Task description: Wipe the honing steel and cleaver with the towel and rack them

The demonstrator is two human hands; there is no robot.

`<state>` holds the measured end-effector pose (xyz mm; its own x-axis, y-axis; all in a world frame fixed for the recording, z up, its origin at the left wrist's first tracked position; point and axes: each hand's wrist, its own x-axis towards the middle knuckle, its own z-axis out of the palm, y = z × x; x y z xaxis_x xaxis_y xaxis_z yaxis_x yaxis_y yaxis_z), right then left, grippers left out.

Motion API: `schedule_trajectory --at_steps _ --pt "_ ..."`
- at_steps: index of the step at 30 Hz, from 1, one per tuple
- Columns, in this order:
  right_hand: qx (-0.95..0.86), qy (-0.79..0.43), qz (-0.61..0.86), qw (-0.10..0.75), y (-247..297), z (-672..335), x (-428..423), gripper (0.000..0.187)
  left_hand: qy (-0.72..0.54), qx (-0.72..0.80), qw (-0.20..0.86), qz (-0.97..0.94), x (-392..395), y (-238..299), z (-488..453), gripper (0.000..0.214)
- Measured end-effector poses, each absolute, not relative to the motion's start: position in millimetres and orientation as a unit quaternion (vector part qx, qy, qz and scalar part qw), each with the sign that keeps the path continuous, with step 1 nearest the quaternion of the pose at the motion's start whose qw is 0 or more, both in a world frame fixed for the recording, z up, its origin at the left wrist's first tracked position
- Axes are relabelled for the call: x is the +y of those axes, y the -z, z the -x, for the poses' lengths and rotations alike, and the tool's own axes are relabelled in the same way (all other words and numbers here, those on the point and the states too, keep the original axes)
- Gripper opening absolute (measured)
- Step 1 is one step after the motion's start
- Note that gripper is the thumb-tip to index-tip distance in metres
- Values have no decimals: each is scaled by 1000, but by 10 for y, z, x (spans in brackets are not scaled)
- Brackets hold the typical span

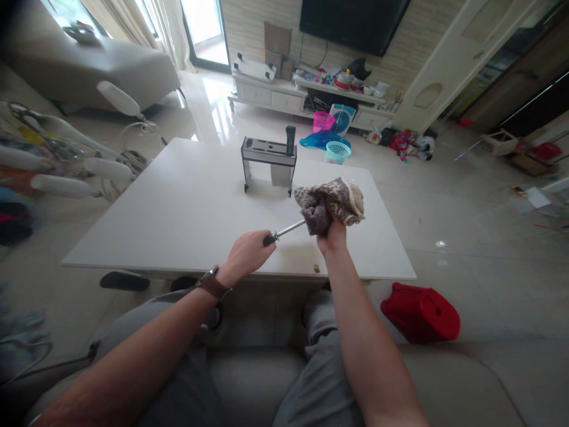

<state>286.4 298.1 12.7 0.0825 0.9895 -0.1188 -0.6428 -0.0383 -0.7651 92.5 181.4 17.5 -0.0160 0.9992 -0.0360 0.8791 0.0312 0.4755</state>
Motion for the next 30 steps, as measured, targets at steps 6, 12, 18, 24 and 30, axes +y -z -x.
schedule_trajectory --at_steps 6,12,18,24,30 --pt "-349 -635 335 602 10 -2347 2640 44 -211 688 227 -657 1868 -118 -932 24" --pt "-357 -624 332 611 103 -2125 2525 51 -237 700 260 -621 1902 -59 -901 20" --pt "-342 -630 341 609 43 -2235 2583 40 -319 657 345 -589 1933 -57 -905 21" --pt "-305 -619 325 647 -107 -2533 2755 34 -370 612 478 -510 1929 -89 -911 32" --pt "-274 -660 321 622 -156 -2620 2735 21 -488 562 513 -427 1985 -182 -783 36"
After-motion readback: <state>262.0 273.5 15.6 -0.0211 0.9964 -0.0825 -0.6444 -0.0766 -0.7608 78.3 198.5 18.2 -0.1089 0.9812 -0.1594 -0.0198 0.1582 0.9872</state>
